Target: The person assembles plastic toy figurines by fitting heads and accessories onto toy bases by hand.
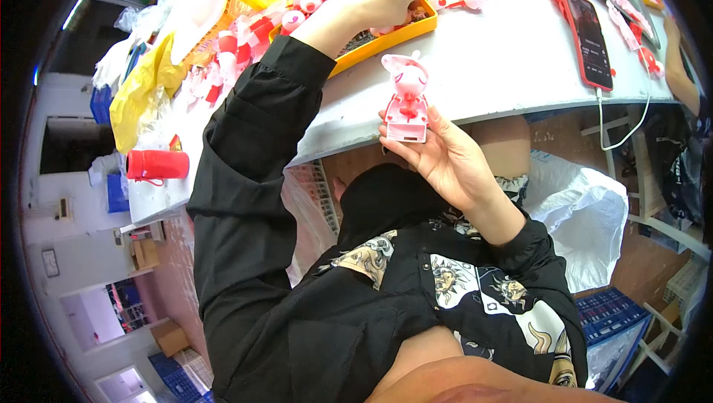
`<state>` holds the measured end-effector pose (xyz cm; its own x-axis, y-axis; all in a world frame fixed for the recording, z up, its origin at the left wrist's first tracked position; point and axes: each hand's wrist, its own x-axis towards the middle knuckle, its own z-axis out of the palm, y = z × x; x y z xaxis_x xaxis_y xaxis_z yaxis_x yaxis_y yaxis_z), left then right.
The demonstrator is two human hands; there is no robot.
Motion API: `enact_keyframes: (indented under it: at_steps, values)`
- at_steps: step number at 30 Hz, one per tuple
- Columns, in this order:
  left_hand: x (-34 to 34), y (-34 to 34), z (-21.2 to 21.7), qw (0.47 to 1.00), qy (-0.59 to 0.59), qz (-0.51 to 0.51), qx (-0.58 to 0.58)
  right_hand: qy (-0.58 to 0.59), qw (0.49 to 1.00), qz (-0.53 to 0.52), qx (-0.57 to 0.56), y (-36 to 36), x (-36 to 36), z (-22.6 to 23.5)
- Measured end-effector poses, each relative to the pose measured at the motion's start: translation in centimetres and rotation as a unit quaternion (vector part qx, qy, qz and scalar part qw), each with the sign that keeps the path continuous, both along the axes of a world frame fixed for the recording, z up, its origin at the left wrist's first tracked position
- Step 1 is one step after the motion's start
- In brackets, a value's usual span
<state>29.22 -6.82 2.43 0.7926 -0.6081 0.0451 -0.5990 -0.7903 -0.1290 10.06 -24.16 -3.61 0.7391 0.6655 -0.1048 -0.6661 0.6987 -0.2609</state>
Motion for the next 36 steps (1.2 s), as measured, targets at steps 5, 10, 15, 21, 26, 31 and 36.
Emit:
enact_keyframes:
  at_steps: [5,10,15,21,26,31,36]
  values:
    - [-1.7,-1.1,2.2,0.996,-0.018,0.03,0.084,0.014,1.0,-0.003,0.006,-0.1,0.0,0.2]
    - [-2.3,-1.6,2.7,0.996,-0.03,0.038,0.077,-0.022,1.0,-0.007,-0.008,0.0,-0.2,0.2]
    - [-4.1,-0.9,5.3,0.981,0.086,0.136,-0.106,-0.01,1.0,-0.003,0.004,-0.3,-0.3,0.4]
    - [-8.1,0.4,6.1,0.986,-0.055,-0.018,-0.154,0.01,0.998,-0.055,0.009,-2.2,1.1,0.4]
    - [-15.2,0.4,0.6,0.971,-0.053,0.024,-0.231,-0.005,0.997,-0.081,0.004,-4.0,1.4,0.5]
    - [-16.8,0.4,-2.2,0.959,-0.03,0.075,-0.272,0.004,0.996,-0.091,-0.003,-4.0,0.9,0.4]
    - [-18.2,1.8,-2.1,0.911,0.014,0.184,-0.369,-0.004,0.996,-0.09,-0.012,-4.3,0.6,0.2]
